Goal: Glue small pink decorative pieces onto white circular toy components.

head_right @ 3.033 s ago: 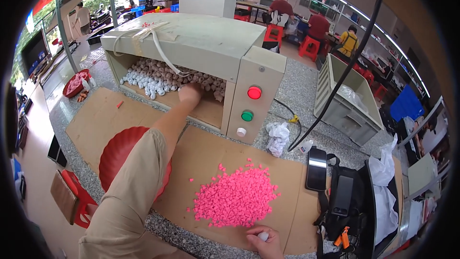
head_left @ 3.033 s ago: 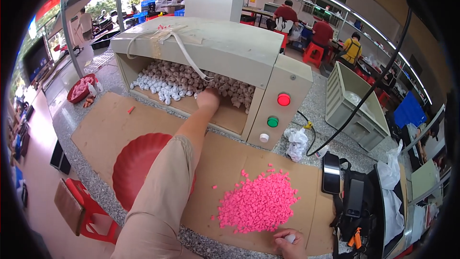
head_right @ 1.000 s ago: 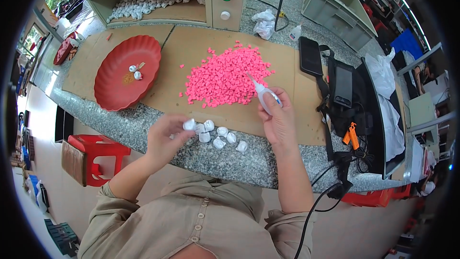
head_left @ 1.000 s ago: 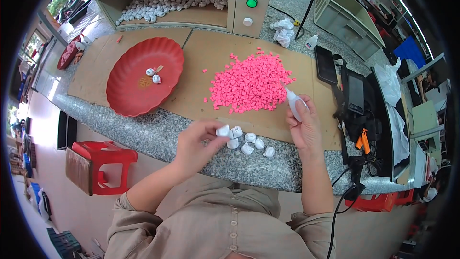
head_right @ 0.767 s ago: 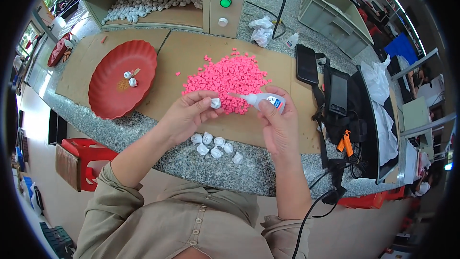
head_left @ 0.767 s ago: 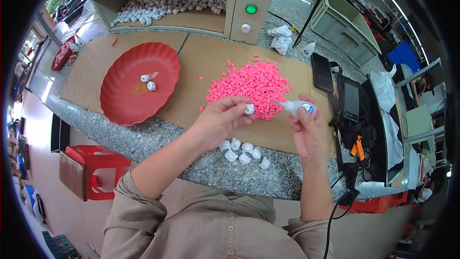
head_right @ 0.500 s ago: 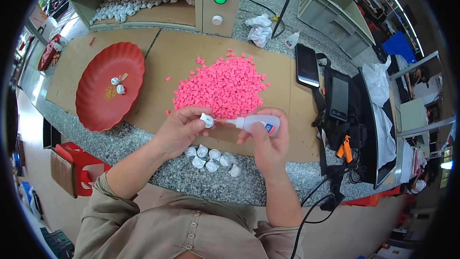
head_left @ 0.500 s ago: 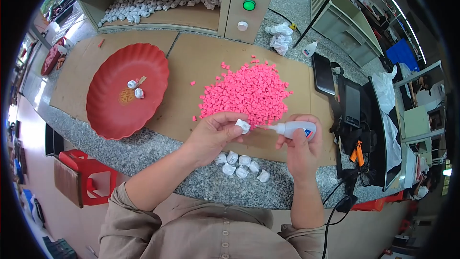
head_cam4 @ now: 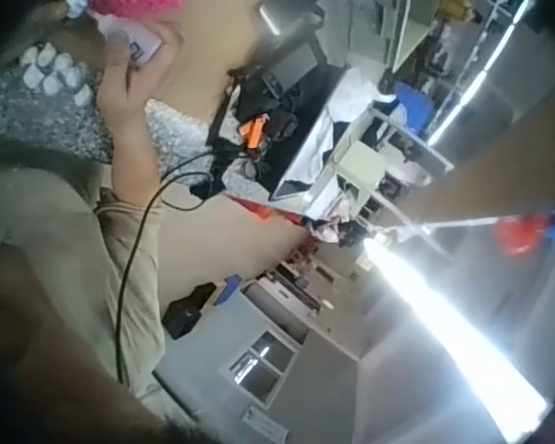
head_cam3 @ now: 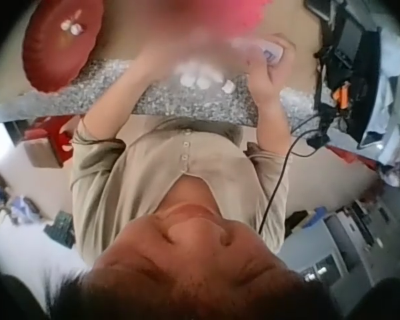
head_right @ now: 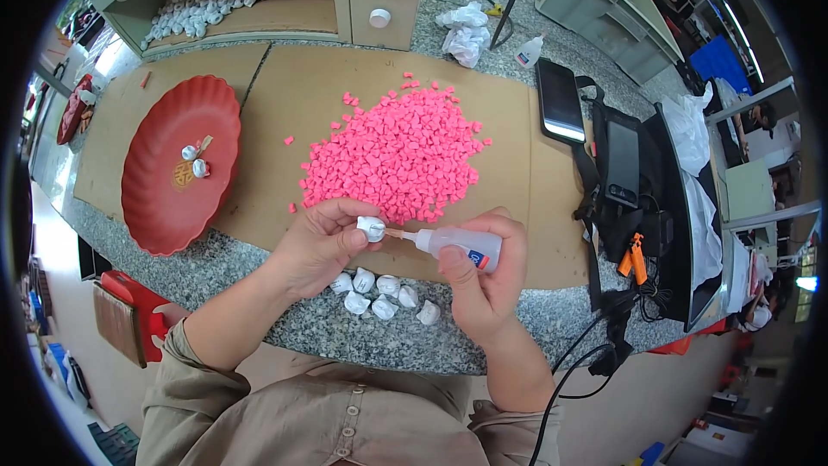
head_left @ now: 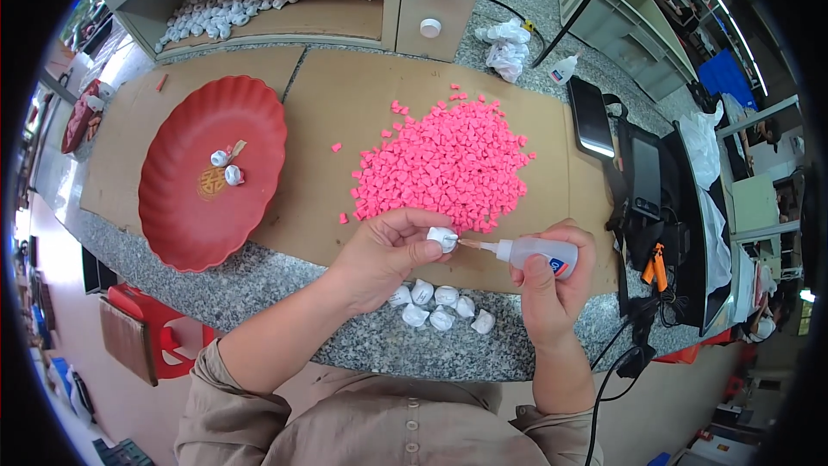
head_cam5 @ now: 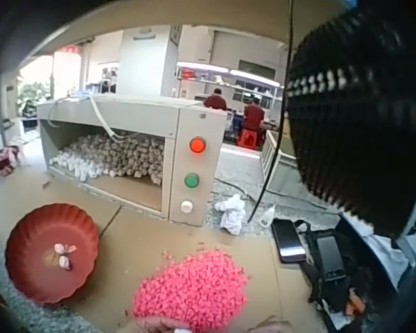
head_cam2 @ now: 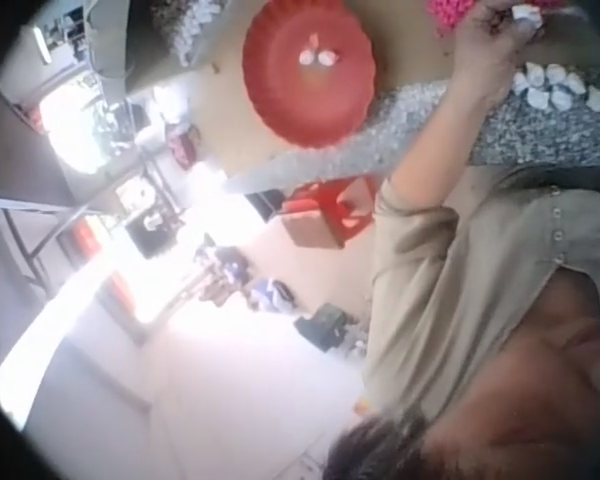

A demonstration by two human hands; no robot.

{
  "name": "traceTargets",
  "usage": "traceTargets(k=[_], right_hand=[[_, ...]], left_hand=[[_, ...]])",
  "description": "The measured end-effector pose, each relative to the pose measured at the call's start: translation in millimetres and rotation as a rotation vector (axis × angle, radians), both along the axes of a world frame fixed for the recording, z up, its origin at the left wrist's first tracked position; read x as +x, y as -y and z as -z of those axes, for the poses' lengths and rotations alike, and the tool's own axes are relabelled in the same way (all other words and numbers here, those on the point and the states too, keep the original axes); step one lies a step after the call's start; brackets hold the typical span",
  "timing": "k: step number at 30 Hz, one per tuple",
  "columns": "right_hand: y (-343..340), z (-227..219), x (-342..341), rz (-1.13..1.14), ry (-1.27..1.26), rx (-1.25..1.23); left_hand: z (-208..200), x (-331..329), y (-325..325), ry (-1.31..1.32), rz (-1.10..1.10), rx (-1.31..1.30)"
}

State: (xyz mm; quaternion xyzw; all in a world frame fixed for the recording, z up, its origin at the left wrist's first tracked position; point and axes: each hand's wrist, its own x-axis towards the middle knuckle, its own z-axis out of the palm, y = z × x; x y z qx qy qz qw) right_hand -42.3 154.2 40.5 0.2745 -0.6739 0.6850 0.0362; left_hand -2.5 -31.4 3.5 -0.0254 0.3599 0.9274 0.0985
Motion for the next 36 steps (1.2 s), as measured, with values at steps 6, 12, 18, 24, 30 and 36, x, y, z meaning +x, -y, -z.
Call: traceTargets(k=[6, 12, 18, 24, 30, 36], right_hand=[[0.0, 0.3, -0.9, -0.006, 0.000, 0.001], [-1.1, 1.1, -1.4, -0.008, -0.001, -0.004], [-2.1, 0.2, 0.9, 0.005, 0.017, 0.008], [-2.5, -0.8, 2.1, 0.010, 0.035, -0.001], [-2.6, 0.8, 2.1, 0.063, -0.108, 0.099], [-3.1, -1.1, 7.4, 0.031, -0.569, 0.291]], left_hand=[[0.2, 1.0, -0.7, 0.012, 0.008, 0.006], [-1.2, 0.9, -1.0, 0.016, 0.004, 0.003], [-0.2, 0.9, -1.0, 0.008, 0.005, 0.012], [-3.0, 0.3, -1.0, -0.009, 0.011, 0.017], [-1.9, 0.7, -0.8, 0.010, -0.007, -0.004], [-4.1, -0.4, -0.5, 0.010, 0.003, -0.008]])
